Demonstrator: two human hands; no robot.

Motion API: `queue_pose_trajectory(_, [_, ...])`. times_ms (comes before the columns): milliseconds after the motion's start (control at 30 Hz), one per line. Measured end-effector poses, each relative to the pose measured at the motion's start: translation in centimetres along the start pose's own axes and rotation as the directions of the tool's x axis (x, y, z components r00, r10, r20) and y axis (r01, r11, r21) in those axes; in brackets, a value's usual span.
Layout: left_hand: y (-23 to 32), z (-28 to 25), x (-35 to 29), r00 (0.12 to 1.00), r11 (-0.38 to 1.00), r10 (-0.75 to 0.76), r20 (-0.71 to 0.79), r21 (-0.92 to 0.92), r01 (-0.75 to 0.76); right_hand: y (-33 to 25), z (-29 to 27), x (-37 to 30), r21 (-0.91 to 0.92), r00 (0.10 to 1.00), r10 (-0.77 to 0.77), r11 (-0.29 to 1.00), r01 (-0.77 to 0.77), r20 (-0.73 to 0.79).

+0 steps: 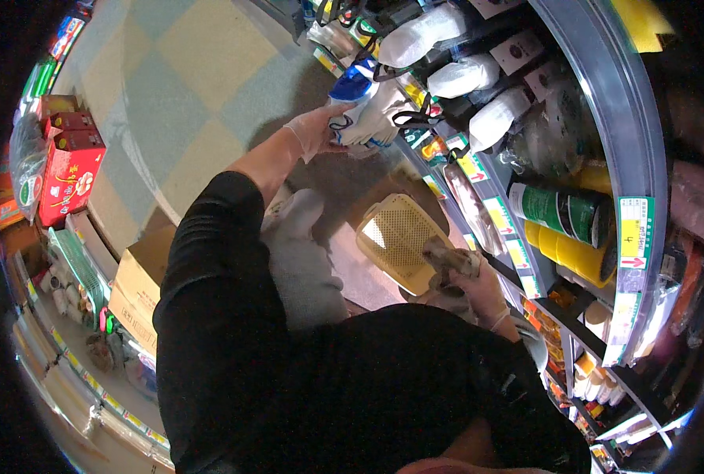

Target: The person picks up a pair of white gloves from a store shelf, unfolds them, and places them back. They then pick up a packaged bundle of white gloves, inspect it, and return it to the shelf. The person repeats this process with another pair of gloves.

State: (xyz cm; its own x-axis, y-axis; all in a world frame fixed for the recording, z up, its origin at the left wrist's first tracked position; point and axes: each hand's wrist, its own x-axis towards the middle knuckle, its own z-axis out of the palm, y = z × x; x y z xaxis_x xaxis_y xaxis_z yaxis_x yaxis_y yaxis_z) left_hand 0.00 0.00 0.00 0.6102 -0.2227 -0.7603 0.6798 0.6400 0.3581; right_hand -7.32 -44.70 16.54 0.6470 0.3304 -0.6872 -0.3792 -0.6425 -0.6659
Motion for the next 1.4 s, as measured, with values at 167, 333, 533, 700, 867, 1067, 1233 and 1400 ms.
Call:
queue_pose_trajectory(167, [1.7,-1.2,1.2,0.997,0.996,-0.072,0.022,-0.044,0.073,-1.0,1.4,0.5,0.142,0.999,-0.032,0.989,0.033,-0.009])
queue_pose_trajectory(333, [1.5,1.6,1.0,0.993,0.999,-0.041,0.111,0.002,0.041,-0.1,0.1,-0.2,0.088,0.999,-0.01,0.996,0.007,0.031])
queue_pose_trajectory(533, [1.5,3.4,0.8,0.997,0.99,0.064,-0.052,0.128,-0.057,0.1,0.1,-0.2,0.145,0.998,-0.006,0.989,-0.003,0.057])
queue_pose_trajectory(700, [3.7,4.5,0.2,0.979,0.963,-0.01,-0.203,0.261,0.064,-1.2,0.4,-0.5,0.226,0.996,0.059,0.971,-0.074,0.072])
queue_pose_trajectory(867, [3.7,2.8,0.8,0.994,0.893,0.094,-0.054,0.447,-0.06,-0.2,0.1,-0.2,0.13,0.998,-0.019,0.991,0.011,0.059])
queue_pose_trajectory(1067, [3.7,1.5,2.6,0.908,0.029,0.347,0.233,0.966,-0.259,-1.7,0.3,-0.7,0.2,0.998,0.034,0.979,-0.043,0.046])
queue_pose_trajectory(1233, [2.8,1.1,3.6,0.756,-0.575,0.363,0.545,0.769,-0.278,-0.8,0.3,-0.4,0.205,0.997,0.062,0.976,-0.072,0.054])
queue_pose_trajectory(1400, [3.6,2.8,2.7,0.929,0.197,0.275,0.247,0.932,-0.305,-1.4,0.7,-0.6,0.279,0.999,0.006,0.96,-0.015,0.033])
